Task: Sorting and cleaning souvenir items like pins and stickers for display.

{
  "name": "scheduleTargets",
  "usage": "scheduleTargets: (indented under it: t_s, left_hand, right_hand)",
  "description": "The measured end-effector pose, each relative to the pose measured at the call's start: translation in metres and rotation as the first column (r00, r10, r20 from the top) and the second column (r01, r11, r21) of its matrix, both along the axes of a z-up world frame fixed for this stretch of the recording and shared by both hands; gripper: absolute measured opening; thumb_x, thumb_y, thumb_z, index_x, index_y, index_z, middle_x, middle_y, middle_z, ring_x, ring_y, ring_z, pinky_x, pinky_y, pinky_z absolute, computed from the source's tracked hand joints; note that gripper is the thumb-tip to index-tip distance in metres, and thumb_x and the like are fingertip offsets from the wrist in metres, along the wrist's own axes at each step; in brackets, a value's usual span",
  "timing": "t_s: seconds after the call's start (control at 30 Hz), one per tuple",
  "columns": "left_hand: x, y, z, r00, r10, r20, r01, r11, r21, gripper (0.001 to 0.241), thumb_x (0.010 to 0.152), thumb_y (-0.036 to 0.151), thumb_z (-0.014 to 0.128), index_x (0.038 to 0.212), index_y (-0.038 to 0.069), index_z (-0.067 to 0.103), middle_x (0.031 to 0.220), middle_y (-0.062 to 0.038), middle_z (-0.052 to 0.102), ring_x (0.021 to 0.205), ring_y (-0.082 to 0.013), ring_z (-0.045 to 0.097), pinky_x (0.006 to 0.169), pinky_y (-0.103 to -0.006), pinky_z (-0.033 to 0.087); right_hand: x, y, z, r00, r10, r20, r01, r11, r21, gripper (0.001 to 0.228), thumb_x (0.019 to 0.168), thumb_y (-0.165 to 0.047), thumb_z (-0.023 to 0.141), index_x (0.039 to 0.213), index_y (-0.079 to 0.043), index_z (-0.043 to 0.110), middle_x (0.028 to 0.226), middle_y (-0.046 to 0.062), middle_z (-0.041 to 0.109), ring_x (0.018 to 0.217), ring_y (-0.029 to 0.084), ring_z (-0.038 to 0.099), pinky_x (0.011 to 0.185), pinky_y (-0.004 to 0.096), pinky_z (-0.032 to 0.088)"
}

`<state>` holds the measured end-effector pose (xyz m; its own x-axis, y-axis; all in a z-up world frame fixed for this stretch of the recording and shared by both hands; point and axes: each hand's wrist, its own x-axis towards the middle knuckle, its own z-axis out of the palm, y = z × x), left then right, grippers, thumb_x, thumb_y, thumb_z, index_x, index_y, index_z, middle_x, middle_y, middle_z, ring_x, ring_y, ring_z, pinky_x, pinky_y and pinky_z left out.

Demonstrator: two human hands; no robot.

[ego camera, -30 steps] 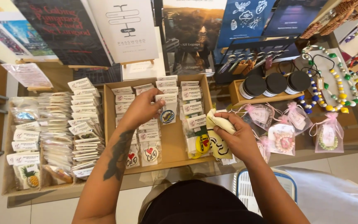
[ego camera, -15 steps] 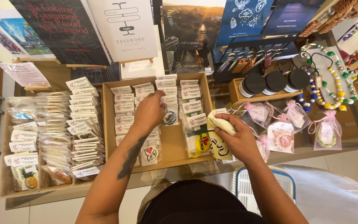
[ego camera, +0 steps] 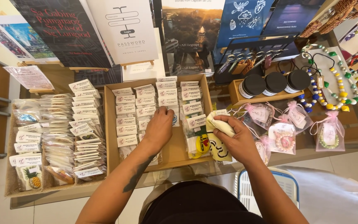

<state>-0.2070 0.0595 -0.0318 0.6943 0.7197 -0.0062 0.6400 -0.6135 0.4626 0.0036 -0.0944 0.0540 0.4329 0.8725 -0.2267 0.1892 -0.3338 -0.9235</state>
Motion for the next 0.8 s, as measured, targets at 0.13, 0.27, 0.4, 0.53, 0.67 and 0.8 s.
scheduleTargets:
  t_s: [0.13, 0.27, 0.4, 0.53, 0.67, 0.8]
  left_hand:
    - [0.004, 0.001, 0.001, 1.0, 0.031, 0.007, -0.031, 0.999, 0.018, 0.031, 0.075, -0.011, 0.059, 0.106, -0.006, 0.058, 0.117, -0.027, 0.055, 0.11, -0.0431, 0.058, 0.084, -0.0473, 0.056]
    - [0.007, 0.001, 0.001, 1.0, 0.022, 0.012, -0.022, 0.999, 0.035, 0.032, 0.075, -0.011, 0.058, 0.107, -0.006, 0.058, 0.116, -0.027, 0.054, 0.109, -0.0434, 0.058, 0.083, -0.0478, 0.056]
    - [0.015, -0.004, 0.028, 0.999, -0.004, 0.04, 0.003, 1.0, 0.031, 0.034, 0.075, -0.009, 0.061, 0.109, -0.005, 0.058, 0.112, -0.025, 0.055, 0.108, -0.0428, 0.058, 0.085, -0.0474, 0.055]
    - [0.037, -0.012, 0.068, 0.994, -0.03, 0.108, 0.028, 0.999, 0.02, 0.029, 0.084, 0.003, 0.066, 0.11, -0.004, 0.059, 0.11, -0.022, 0.057, 0.106, -0.0402, 0.059, 0.085, -0.0479, 0.054]
    - [0.073, -0.026, 0.084, 0.984, -0.097, 0.151, 0.093, 0.995, 0.035, 0.019, 0.093, 0.01, 0.066, 0.108, -0.001, 0.062, 0.111, -0.02, 0.061, 0.105, -0.0382, 0.061, 0.087, -0.0479, 0.052]
    - [0.12, -0.038, 0.069, 0.953, -0.274, 0.129, 0.247, 0.95, 0.191, 0.021, 0.086, 0.009, 0.066, 0.106, 0.002, 0.066, 0.107, -0.016, 0.068, 0.107, -0.0358, 0.063, 0.093, -0.0491, 0.047]
  right_hand:
    - [0.001, -0.002, -0.005, 0.999, 0.016, 0.031, -0.018, 0.999, 0.05, 0.035, 0.085, -0.008, 0.077, 0.119, -0.01, 0.072, 0.115, 0.003, 0.07, 0.098, 0.011, 0.069, 0.083, 0.028, 0.057]
    - [0.008, -0.006, 0.0, 1.0, -0.017, 0.017, 0.017, 1.0, 0.01, 0.034, 0.086, -0.008, 0.077, 0.119, -0.01, 0.072, 0.111, 0.002, 0.072, 0.094, 0.011, 0.069, 0.08, 0.028, 0.057]
    - [0.028, -0.015, 0.003, 0.983, -0.1, -0.154, 0.11, 0.992, 0.057, 0.036, 0.087, -0.006, 0.076, 0.122, -0.012, 0.072, 0.105, 0.002, 0.074, 0.088, 0.01, 0.068, 0.075, 0.026, 0.057]
    - [0.063, -0.028, -0.009, 0.958, -0.189, -0.218, 0.229, 0.957, 0.18, 0.036, 0.089, -0.003, 0.075, 0.125, -0.008, 0.07, 0.11, 0.004, 0.072, 0.09, 0.009, 0.067, 0.075, 0.025, 0.057]
    - [0.086, -0.036, -0.01, 0.933, -0.245, -0.264, 0.301, 0.932, 0.201, 0.035, 0.092, -0.001, 0.071, 0.127, -0.004, 0.068, 0.11, 0.006, 0.072, 0.091, 0.011, 0.069, 0.077, 0.025, 0.058]
    - [0.096, -0.043, -0.01, 0.91, -0.252, -0.329, 0.334, 0.917, 0.22, 0.037, 0.089, 0.002, 0.069, 0.125, -0.004, 0.066, 0.113, 0.006, 0.073, 0.095, 0.012, 0.072, 0.08, 0.027, 0.061]
